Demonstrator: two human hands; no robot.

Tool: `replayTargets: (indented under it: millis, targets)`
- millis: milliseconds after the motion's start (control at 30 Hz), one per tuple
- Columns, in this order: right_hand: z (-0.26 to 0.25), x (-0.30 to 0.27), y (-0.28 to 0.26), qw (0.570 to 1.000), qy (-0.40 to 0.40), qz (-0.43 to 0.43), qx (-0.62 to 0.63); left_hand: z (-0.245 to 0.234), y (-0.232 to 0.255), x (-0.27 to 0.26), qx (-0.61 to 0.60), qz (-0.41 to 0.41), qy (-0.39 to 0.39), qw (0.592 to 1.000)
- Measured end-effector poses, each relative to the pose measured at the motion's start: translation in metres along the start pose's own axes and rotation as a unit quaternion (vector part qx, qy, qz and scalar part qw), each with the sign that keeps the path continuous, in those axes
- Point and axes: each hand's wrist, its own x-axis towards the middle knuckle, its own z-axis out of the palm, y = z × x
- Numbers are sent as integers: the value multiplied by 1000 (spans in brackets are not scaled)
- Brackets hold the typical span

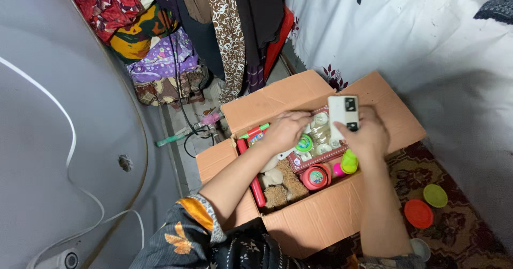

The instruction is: The person sorts small plastic toys and kitchenware from a cardboard box onto a patterned surface, then places them back into the box. They handle items such as a toy fan, a toy frying pan, a toy pot, a toy ladle, and a toy stove, picking them up one by one and returning them to the box.

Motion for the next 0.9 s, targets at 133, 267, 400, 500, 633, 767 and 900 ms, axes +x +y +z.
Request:
replayTargets:
  millis: [133, 267, 400, 500, 633, 767, 900]
  targets:
    - [-15, 2, 3, 999, -38, -5, 16, 3, 14, 16, -220, -167, -20, 961]
    - [-9, -6, -10, 997, -19, -77, -2, 13, 22, 34, -358, -346, -64, 865]
    - [-3, -2, -2, 973, -72, 53, 212, 24, 14, 17, -155, -154, 74, 973]
    - [12, 4, 16, 938, -179, 139, 263, 22, 4, -3, -187, -190, 66, 962]
    - [49, 9, 31, 937, -227, 155, 217, 8, 7, -21, -249, -235, 55, 938]
    - [66, 15, 39, 935, -259, 158, 183, -10, 12, -28, -231, -209, 63, 948]
    - [76, 17, 37, 931, -279, 163, 168, -19, 10, -32, -245, -220, 75, 941]
